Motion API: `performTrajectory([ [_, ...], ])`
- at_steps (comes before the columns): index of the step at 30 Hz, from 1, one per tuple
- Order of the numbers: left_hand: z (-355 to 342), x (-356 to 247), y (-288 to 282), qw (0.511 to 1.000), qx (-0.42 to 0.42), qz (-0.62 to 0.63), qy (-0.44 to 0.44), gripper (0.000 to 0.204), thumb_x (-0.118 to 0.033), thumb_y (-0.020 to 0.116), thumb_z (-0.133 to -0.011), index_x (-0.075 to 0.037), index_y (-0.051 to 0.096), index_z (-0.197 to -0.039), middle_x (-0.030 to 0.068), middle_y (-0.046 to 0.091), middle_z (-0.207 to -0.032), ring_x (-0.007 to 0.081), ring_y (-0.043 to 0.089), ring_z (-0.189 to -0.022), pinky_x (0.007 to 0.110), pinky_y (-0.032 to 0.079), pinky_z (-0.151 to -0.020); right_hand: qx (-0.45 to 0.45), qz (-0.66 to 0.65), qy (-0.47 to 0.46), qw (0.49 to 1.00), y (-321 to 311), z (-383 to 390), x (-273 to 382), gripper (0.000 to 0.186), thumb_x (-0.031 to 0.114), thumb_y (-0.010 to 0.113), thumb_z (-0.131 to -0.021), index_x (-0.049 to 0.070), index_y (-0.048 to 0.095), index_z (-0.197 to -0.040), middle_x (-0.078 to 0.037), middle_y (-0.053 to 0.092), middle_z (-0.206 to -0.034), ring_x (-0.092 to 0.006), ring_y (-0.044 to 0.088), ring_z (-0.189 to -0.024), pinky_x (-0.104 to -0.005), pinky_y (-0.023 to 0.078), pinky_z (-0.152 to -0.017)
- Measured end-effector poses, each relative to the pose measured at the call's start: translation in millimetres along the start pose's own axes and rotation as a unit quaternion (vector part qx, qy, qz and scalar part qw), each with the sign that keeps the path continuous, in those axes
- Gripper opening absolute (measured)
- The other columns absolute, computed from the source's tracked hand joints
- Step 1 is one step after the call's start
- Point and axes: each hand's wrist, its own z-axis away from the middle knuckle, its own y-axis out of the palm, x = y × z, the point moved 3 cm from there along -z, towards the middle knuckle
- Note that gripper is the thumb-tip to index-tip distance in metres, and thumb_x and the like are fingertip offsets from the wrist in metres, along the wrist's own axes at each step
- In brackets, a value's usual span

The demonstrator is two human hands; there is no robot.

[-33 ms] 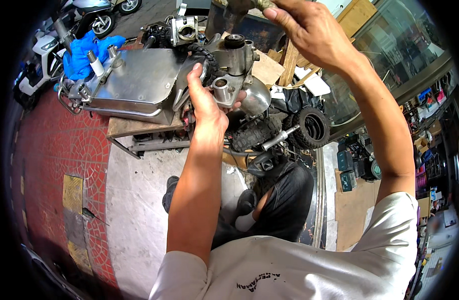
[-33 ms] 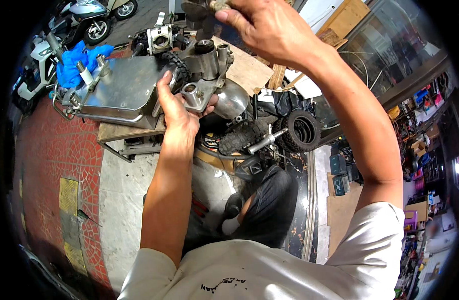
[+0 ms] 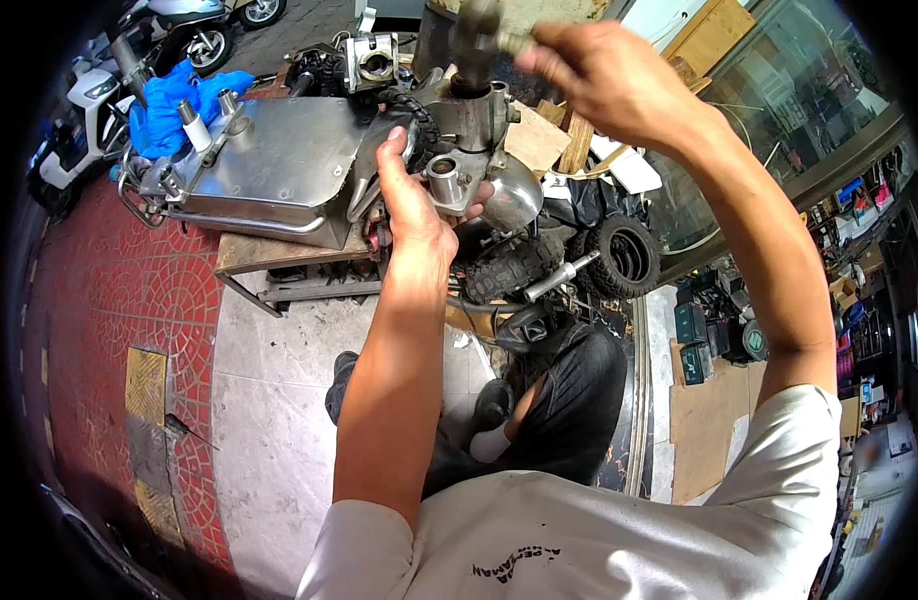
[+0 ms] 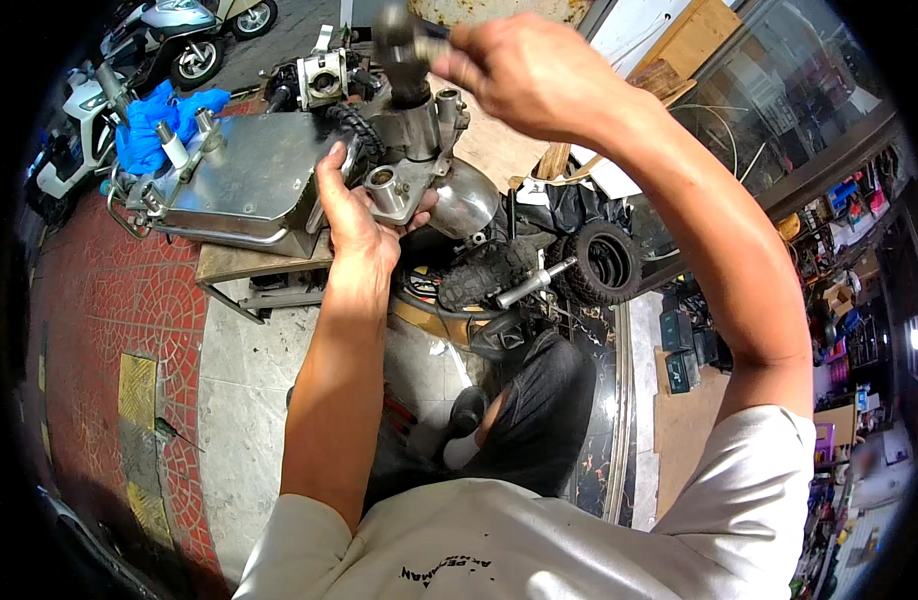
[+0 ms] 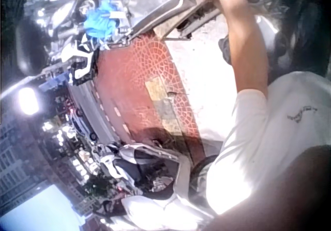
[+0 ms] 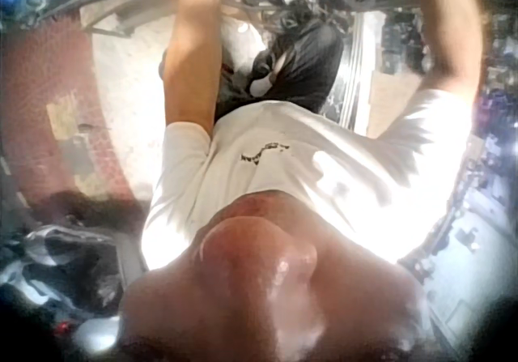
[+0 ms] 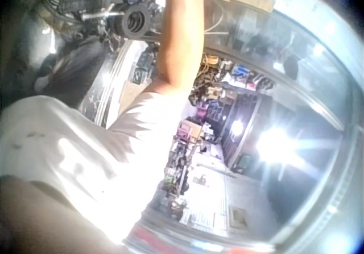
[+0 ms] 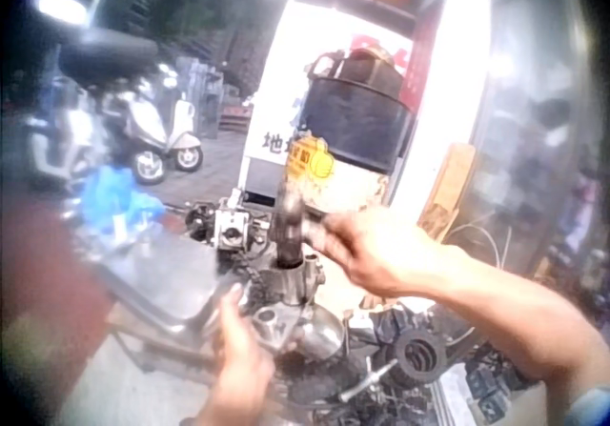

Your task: The person uses a hammer to tap a metal component on a workbench, then retrieves a red angle grinder and a grinding disc. After attaching the disc and plugging in the tool, the person grinds a specific area of the metal part, producing sparks.

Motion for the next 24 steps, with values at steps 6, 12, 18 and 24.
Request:
performTrajectory([
  [6, 0, 0, -1, 1.000, -0.004, 0.007, 0.004, 0.078, -0.077, 0.043, -0.087, -0.008, 0.073, -0.110, 0.0077, 0.076, -0.087, 0.0268, 0.072, -0.063, 0.035, 0.049, -0.053, -0.011, -0.049, -0.004, 0.999, -10, -12, -5, 0.041, 0.042, 0.055, -0.107, 0.003, 0.069, -0.111, -0.023, 0.065, -0.079, -0.0424, 0.065, -0.078, -0.0523, 0.050, -0.073],
  [12, 2, 0, -1, 1.000, -0.023, 0.003, 0.006, 0.078, -0.078, 0.044, -0.086, -0.008, 0.073, -0.106, 0.0077, 0.076, -0.084, 0.0263, 0.072, -0.062, 0.035, 0.048, -0.053, 0.122, 0.087, 0.028, 0.988, -3, -20, 15, 0.039, 0.040, 0.057, -0.107, 0.002, 0.066, -0.106, -0.019, 0.060, -0.072, -0.0355, 0.061, -0.068, -0.0499, 0.048, -0.069],
  [18, 0, 0, 5, 1.000, -0.018, 0.008, 0.006, 0.077, -0.077, 0.044, -0.086, -0.008, 0.072, -0.103, 0.0079, 0.075, -0.081, 0.0249, 0.071, -0.061, 0.034, 0.048, -0.051, 0.032, 0.063, 0.000, 0.997, -1, -5, -3, 0.033, 0.033, 0.062, -0.106, 0.001, 0.068, -0.105, -0.019, 0.066, -0.078, -0.0293, 0.066, -0.074, -0.0442, 0.051, -0.072],
  [24, 1, -2, -3, 1.000, -0.012, -0.006, 0.015, 0.078, -0.078, 0.042, -0.087, -0.008, 0.073, -0.104, 0.0074, 0.075, -0.081, 0.0245, 0.072, -0.062, 0.034, 0.049, -0.054, 0.081, -0.100, 0.096, 0.987, -26, -23, 4, 0.041, 0.039, 0.057, -0.107, 0.000, 0.071, -0.106, -0.019, 0.069, -0.076, -0.0310, 0.069, -0.068, -0.0433, 0.054, -0.066],
])
